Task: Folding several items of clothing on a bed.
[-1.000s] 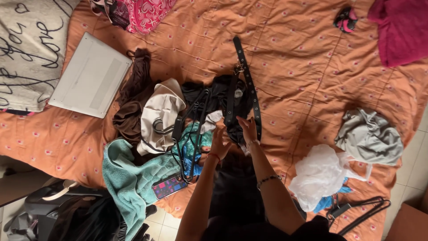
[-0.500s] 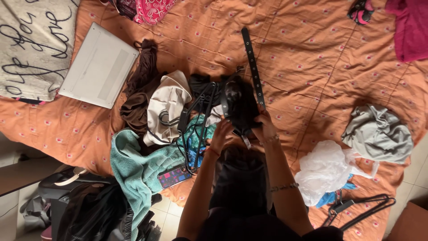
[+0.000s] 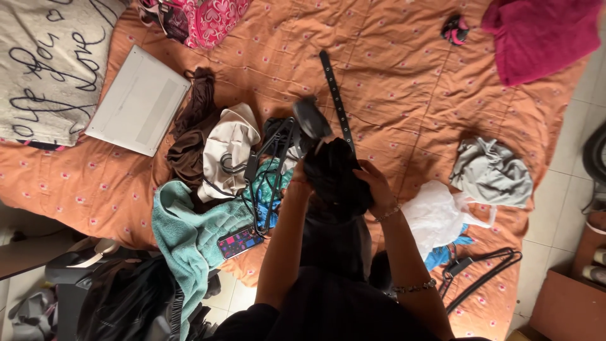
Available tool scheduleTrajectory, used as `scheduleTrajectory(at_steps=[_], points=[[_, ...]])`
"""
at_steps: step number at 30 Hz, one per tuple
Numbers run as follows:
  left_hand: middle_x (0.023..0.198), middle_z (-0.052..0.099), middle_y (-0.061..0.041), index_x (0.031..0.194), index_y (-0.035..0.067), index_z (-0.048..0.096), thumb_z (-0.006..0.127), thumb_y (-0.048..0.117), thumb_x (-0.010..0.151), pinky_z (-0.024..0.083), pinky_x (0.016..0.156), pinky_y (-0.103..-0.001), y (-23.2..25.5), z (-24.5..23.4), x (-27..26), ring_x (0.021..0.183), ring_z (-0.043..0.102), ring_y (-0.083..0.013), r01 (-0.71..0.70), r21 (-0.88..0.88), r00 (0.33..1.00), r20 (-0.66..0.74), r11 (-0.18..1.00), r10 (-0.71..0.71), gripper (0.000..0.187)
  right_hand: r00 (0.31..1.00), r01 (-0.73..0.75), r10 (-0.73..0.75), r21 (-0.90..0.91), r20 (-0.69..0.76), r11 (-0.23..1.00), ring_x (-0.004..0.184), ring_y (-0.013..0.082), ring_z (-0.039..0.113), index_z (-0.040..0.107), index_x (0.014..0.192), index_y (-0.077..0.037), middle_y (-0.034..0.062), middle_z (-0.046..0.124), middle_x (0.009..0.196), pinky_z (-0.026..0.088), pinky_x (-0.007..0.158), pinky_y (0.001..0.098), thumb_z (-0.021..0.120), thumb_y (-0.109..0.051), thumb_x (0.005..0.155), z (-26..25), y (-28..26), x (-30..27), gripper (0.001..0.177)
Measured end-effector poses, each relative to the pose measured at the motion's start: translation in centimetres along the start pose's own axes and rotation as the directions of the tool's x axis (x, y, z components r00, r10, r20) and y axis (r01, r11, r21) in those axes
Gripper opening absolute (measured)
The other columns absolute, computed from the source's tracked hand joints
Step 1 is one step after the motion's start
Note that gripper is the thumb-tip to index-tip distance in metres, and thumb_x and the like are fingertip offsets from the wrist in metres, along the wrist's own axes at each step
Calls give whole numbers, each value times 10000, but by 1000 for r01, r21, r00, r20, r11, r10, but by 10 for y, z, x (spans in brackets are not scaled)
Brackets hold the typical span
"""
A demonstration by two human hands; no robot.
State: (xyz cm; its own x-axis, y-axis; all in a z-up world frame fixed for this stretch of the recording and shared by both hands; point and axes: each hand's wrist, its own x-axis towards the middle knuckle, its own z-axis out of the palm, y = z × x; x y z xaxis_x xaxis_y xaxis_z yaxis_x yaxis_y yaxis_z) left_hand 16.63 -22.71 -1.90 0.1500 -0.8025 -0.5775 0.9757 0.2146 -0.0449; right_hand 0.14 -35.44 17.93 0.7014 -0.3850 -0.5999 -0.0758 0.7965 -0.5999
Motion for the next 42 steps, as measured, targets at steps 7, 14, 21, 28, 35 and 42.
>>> scheduleTrajectory(at_steps=[7, 14, 21, 28, 35, 42], points=[[1094, 724, -95, 1369, 64, 640, 526, 396, 1114, 580, 823, -329, 23, 153, -92, 927, 712, -224, -25, -49, 904, 426, 999, 43, 434, 967, 113, -247, -754, -68, 648, 874, 171, 677, 386, 1524, -164, 86, 727, 1001, 538, 711, 287, 782, -226, 883, 0, 9, -16, 757], [1115, 712, -36, 1315, 13, 637, 650, 243, 1012, 547, 853, -320, 24, 242, -164, 956, 669, -154, -341, 547, 922, 353, 764, 159, 381, 847, 492, -440, -754, 299, 435, 1319, 258, 542, 309, 1573, -130, 105, 540, 1437, 514, 966, 394, 811, -100, 814, 80, -35, -63, 910], [1393, 631, -69, 1450, 17, 551, 611, 155, 1032, 476, 1099, -362, 12, 321, -264, 1258, 610, -185, -479, 494, 771, 633, 726, 77, 444, 719, 694, -536, -415, 443, 588, 1346, 257, 564, 343, 1571, -82, 96, 554, 1466, 504, 1088, 420, 749, 1, 943, 111, -54, -95, 752], [1403, 637, -172, 1468, -55, 522, 548, 253, 1129, 499, 1104, -461, -6, 320, -296, 1282, 622, -305, -338, 213, 719, 687, 917, 106, 459, 637, 688, -610, 8, 471, 726, 1359, 178, 570, 107, 1618, -155, -93, 416, 1603, 547, 981, 335, 675, 7, 892, 181, -98, -217, 935], [1436, 601, -159, 1508, -28, 478, 674, 319, 1005, 491, 1099, -451, -46, 348, -360, 1290, 592, -300, -403, 273, 680, 729, 874, 86, 642, 425, 720, -849, -686, 314, 107, 877, 100, 627, 686, 1132, 4, 40, 687, 1011, 475, 721, 220, 704, 14, 978, 146, -74, -239, 156], [1260, 683, -226, 1260, -64, 632, 881, 164, 703, 505, 1055, -404, -66, 360, -403, 1200, 650, -353, -655, 613, 594, 779, -442, 200, 651, 570, 816, -820, 156, -54, 557, 615, -11, 485, 643, 974, -133, -101, 541, 773, 389, 511, 189, 697, -102, 1137, 123, -92, -280, 175]])
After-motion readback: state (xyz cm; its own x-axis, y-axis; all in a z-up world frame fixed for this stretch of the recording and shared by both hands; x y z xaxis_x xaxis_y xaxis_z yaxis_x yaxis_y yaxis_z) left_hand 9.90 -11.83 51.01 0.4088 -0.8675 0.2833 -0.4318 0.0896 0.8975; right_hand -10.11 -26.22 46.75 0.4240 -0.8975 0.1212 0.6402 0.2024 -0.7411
